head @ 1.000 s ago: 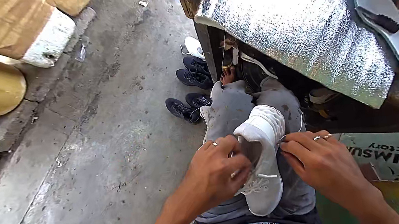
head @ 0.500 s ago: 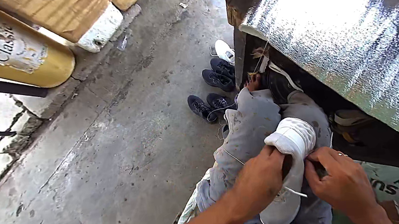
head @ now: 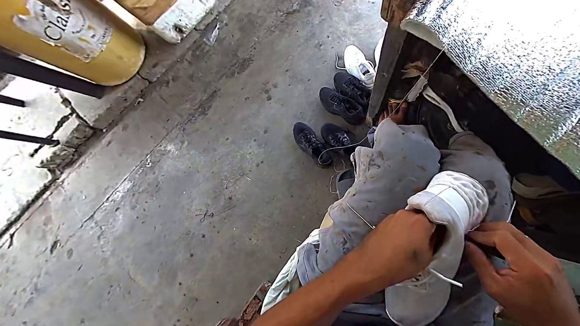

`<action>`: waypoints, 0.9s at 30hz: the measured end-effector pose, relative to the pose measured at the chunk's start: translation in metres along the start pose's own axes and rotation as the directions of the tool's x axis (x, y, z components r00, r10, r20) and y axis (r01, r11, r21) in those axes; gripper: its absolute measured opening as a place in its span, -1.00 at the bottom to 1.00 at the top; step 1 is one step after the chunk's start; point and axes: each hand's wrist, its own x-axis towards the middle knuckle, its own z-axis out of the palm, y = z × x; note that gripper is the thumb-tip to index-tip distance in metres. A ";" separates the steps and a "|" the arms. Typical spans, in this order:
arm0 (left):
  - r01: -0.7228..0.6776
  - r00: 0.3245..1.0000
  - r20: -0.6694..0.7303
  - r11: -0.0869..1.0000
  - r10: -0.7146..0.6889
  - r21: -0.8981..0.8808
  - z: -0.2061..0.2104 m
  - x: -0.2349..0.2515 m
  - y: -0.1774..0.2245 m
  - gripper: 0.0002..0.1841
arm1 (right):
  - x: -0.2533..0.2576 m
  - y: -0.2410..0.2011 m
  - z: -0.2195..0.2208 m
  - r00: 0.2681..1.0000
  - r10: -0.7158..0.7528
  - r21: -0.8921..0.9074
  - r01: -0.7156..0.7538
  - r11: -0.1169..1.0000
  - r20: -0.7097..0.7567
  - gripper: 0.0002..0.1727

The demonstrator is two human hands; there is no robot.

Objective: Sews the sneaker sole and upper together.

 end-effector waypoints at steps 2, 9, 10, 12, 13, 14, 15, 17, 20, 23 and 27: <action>0.027 0.997 0.064 0.998 -0.030 0.048 -0.006 -0.004 0.000 -0.75 | 0.002 0.004 -0.008 0.996 -0.026 -0.016 0.028 0.999 0.086 -0.58; -0.042 0.996 -0.073 0.999 0.043 0.013 0.003 -0.004 -0.005 -0.72 | 0.010 0.015 -0.018 0.999 0.042 -0.255 -0.034 0.966 0.025 -0.21; -0.060 0.992 -0.114 0.998 0.058 -0.011 0.004 -0.006 -0.005 -0.73 | 0.005 0.020 -0.022 0.997 0.081 -0.275 -0.076 0.958 0.006 -0.17; -0.110 0.977 -0.188 0.993 0.099 -0.046 0.006 -0.008 -0.011 -0.76 | -0.012 0.037 -0.036 0.981 0.193 -0.302 -0.193 0.934 -0.030 -0.14; -0.143 0.971 -0.203 0.988 0.130 -0.051 0.007 -0.010 -0.015 -0.76 | -0.023 0.046 -0.044 0.966 0.255 -0.317 -0.257 0.913 -0.047 -0.12; -0.181 0.963 -0.209 0.983 0.170 -0.033 0.008 -0.012 -0.018 -0.76 | -0.034 0.054 -0.049 0.950 0.306 -0.329 -0.309 0.892 -0.062 -0.11; -0.211 0.956 -0.207 0.977 0.207 0.003 0.009 -0.012 -0.019 -0.76 | -0.044 0.057 -0.051 0.939 0.340 -0.329 -0.340 0.881 -0.058 -0.09; -0.226 0.951 -0.191 0.969 0.242 0.102 0.013 -0.013 -0.020 -0.79 | -0.058 0.054 -0.044 0.941 0.338 -0.253 -0.324 0.912 0.015 -0.07; -0.204 0.957 -0.163 0.955 0.240 0.214 0.019 -0.015 -0.018 -0.84 | -0.067 0.044 -0.025 0.945 0.305 0.003 -0.307 0.952 0.114 -0.03; -0.193 0.960 -0.155 0.954 0.232 0.229 0.017 -0.016 -0.016 -0.86 | -0.065 0.042 -0.021 0.977 0.208 0.330 -0.215 0.919 0.057 -0.18; -0.187 0.965 -0.139 0.954 0.223 0.234 0.017 -0.015 -0.016 -0.86 | -0.042 0.011 -0.012 0.984 0.147 0.335 -0.106 0.936 -0.099 -0.67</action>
